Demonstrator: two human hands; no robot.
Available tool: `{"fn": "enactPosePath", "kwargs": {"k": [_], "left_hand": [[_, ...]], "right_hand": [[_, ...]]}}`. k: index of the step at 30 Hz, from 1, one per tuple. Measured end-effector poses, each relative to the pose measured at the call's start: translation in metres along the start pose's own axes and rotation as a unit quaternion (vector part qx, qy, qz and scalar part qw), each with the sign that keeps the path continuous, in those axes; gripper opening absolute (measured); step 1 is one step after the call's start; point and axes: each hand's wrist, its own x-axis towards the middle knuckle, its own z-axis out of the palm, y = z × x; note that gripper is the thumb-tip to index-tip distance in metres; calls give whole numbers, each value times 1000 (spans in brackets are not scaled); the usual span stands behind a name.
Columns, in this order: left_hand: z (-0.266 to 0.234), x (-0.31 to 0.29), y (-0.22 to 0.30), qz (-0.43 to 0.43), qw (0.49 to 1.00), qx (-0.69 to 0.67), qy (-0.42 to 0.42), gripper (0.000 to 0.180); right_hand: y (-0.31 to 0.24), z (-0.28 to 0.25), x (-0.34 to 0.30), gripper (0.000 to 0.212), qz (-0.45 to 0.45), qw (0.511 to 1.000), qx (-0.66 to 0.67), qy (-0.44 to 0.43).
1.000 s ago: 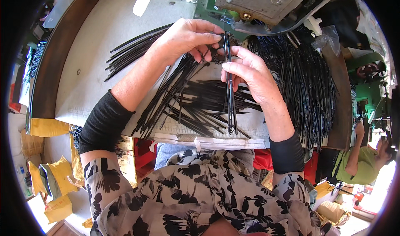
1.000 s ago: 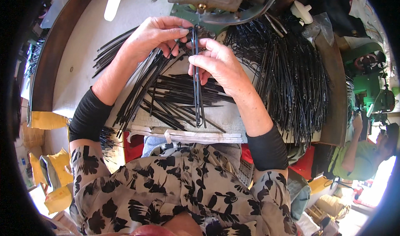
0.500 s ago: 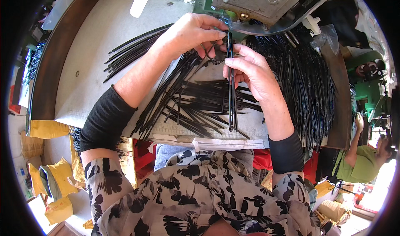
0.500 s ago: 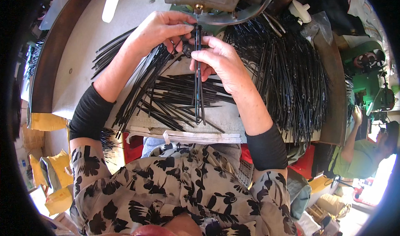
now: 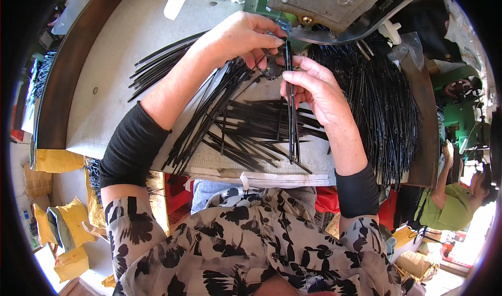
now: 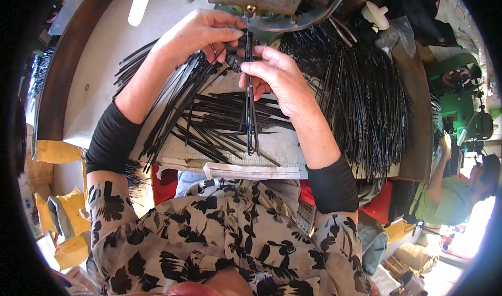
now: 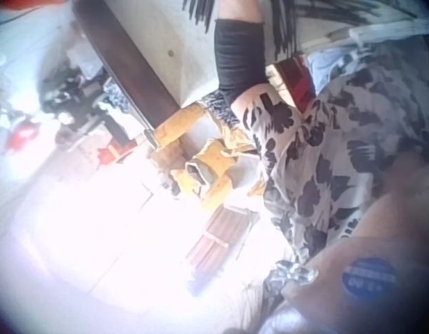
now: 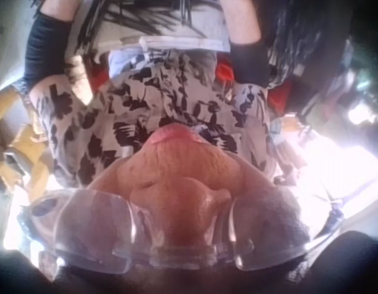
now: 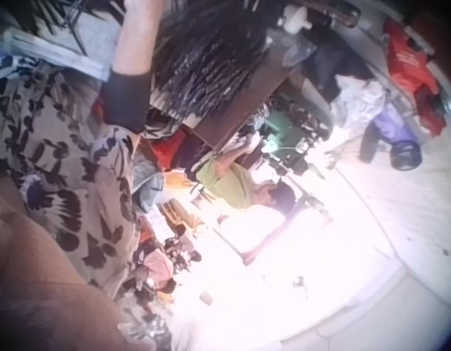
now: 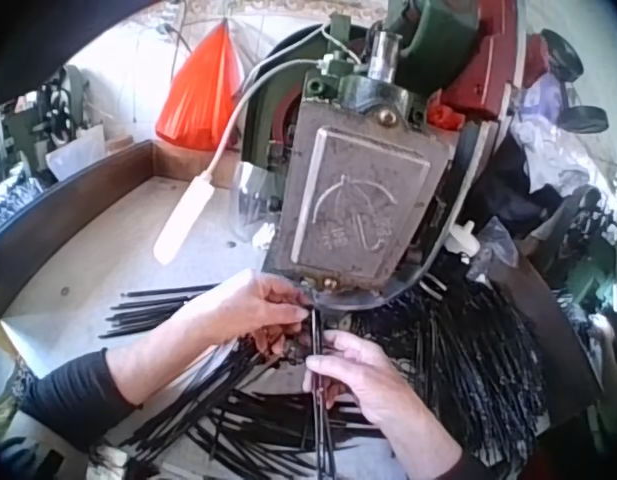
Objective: The person assembles black rods into a central hub component using an assembly press.
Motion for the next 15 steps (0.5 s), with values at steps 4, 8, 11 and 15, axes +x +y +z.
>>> {"fn": "enactPosePath", "kwargs": {"k": [4,8,11,15], "left_hand": [[0,0,4,-2,1000,28,-4,33],[0,1,1,-17,1000,11,2,33],[1,1,1,-36,999,-11,1,34],[3,-1,-4,-25,999,-9,33,33]], "right_hand": [[-1,-1,0,31,0,1000,-3,17],[0,-2,0,28,4,1000,-3,14],[0,-3,-1,28,3,1000,2,13],[1,-4,0,29,16,1000,6,9]]}}
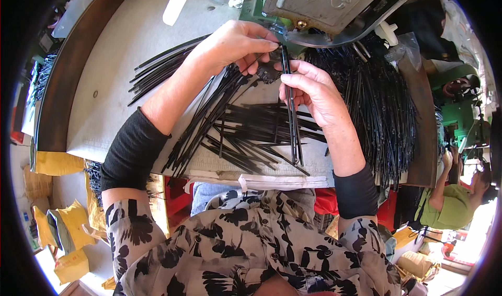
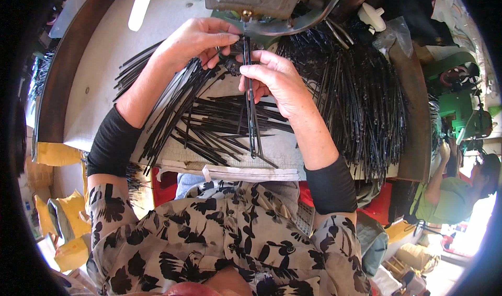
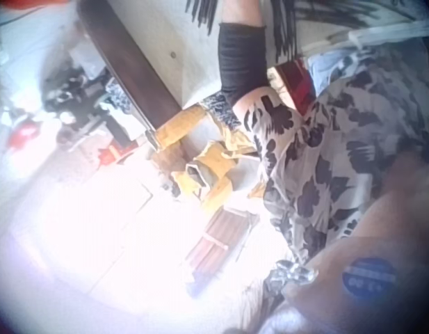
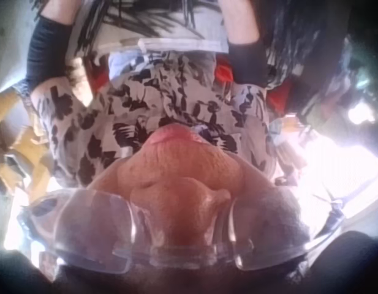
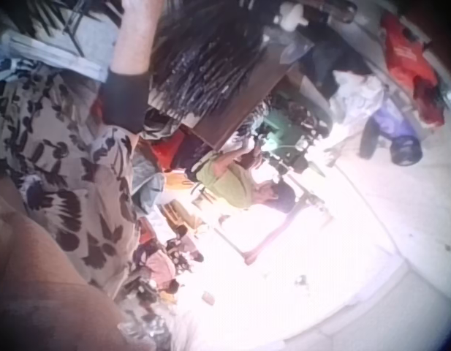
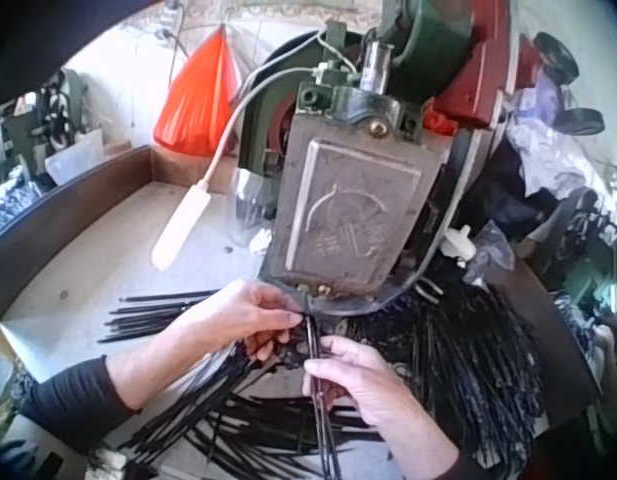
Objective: The person assembles black rods into a central hub component using an assembly press.
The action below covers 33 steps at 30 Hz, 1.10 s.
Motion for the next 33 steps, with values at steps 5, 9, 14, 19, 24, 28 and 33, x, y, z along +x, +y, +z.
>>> {"fn": "enactPosePath", "kwargs": {"k": [5,9,14,19,24,28,33], "left_hand": [[0,-3,3,-59,998,15,-1,31],[0,-4,3,-54,999,2,0,31],[3,-8,10,-36,999,-10,-24,30],[5,-11,9,-22,999,-30,-33,28],[7,-10,6,-43,997,-44,-54,30],[10,-11,8,-36,998,-39,-44,30],[7,-12,6,-28,997,-56,-34,30]], "right_hand": [[-2,2,-2,28,2,1000,9,0],[0,2,0,22,20,999,25,5],[1,1,4,19,2,999,33,26],[-1,3,6,19,-22,999,26,42],[-2,8,8,19,-26,998,28,51],[-2,7,9,19,-35,998,25,43],[0,5,9,20,-41,997,31,58]]}}
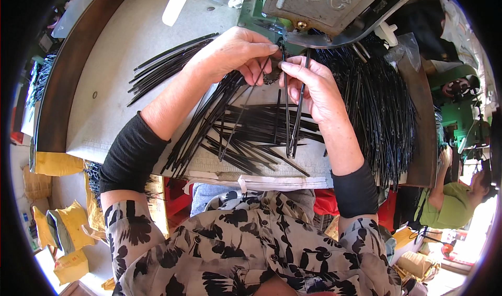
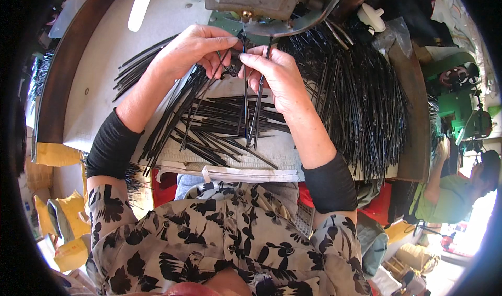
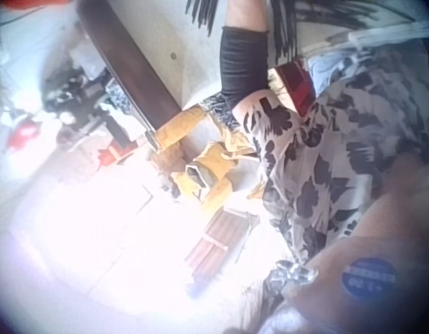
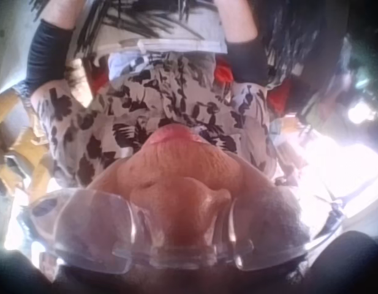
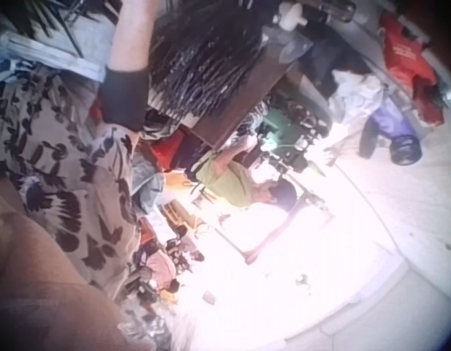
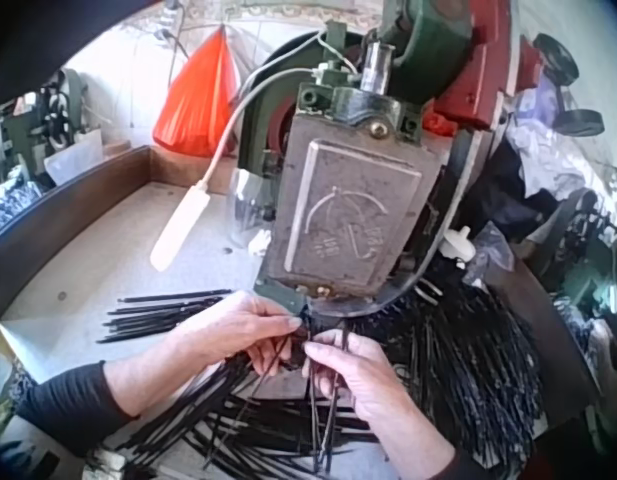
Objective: The person assembles black rods into a central hub component using an assembly press.
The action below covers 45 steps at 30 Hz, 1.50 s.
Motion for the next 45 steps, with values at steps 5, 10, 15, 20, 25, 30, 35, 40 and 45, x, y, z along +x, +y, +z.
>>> {"fn": "enactPosePath", "kwargs": {"k": [5,10,15,20,25,30,35,40,45], "left_hand": [[4,2,0,-1,1000,5,-9,31],[4,3,-1,10,999,40,-5,34],[5,3,2,16,998,67,14,36],[8,4,1,27,994,100,29,37],[7,3,3,16,994,103,45,37],[7,3,1,13,993,106,45,36],[7,3,5,18,993,101,50,36],[7,4,4,2,996,79,44,33],[6,2,10,-39,997,46,43,27]], "right_hand": [[0,3,0,19,5,1000,-13,-4],[2,4,3,20,-15,1000,-20,4],[-1,7,6,21,-21,999,-34,8],[0,8,6,21,-12,999,-25,15],[0,9,7,19,3,1000,24,21],[0,11,5,18,27,998,56,21],[3,12,6,18,14,997,70,18],[-1,12,3,19,18,996,77,30],[-6,6,-1,23,17,999,39,-14]]}}
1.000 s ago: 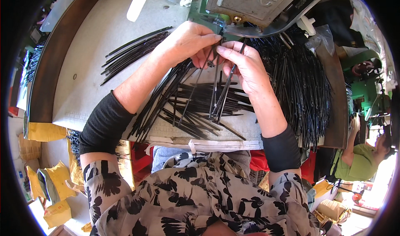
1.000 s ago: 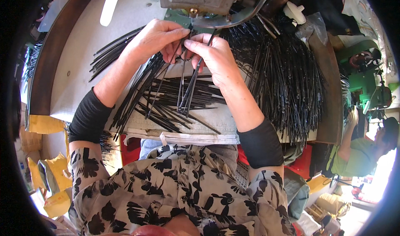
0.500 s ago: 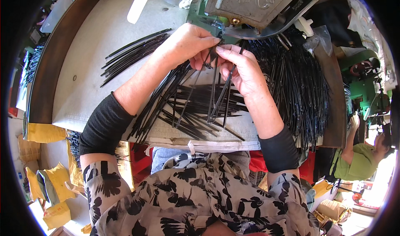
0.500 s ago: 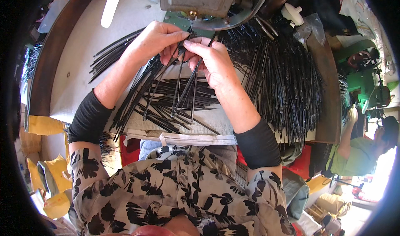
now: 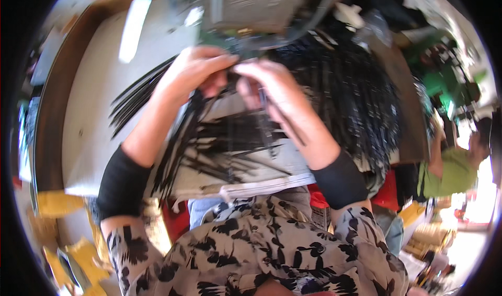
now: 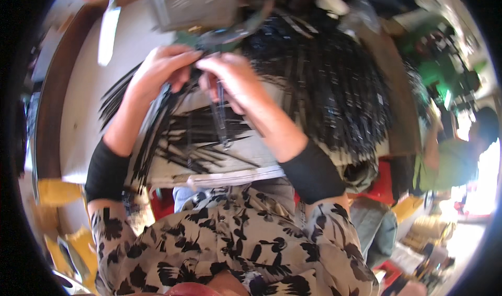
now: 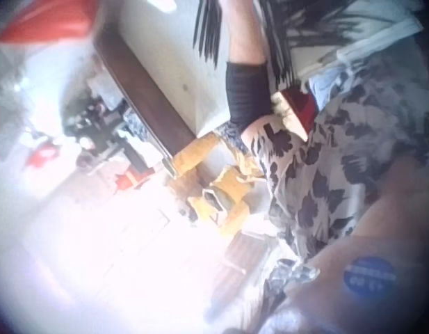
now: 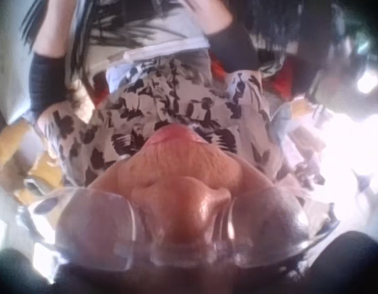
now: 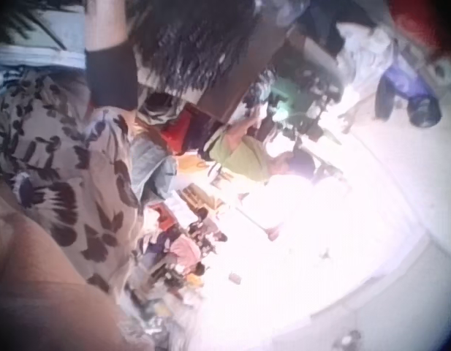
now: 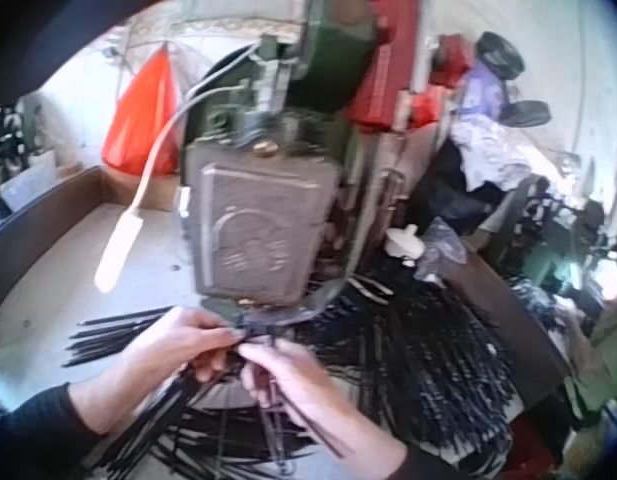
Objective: The person assembles black rods into a central hub component using an assembly press.
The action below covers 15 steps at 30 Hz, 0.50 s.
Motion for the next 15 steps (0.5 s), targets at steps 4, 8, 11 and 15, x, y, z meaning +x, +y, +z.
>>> {"fn": "enactPosePath", "kwargs": {"k": [4,8,11,15], "left_hand": [[-9,2,-12,-29,996,-89,-10,23],[-2,7,-16,-25,992,-124,-17,21],[-3,8,-15,-32,992,-118,-13,20],[-9,3,-13,-11,996,-68,-50,24]], "right_hand": [[2,7,-3,25,-9,999,5,-42],[9,4,-18,23,36,998,-29,-48],[14,2,-25,22,47,995,-51,-79],[0,6,-49,24,83,994,-1,-67]]}}
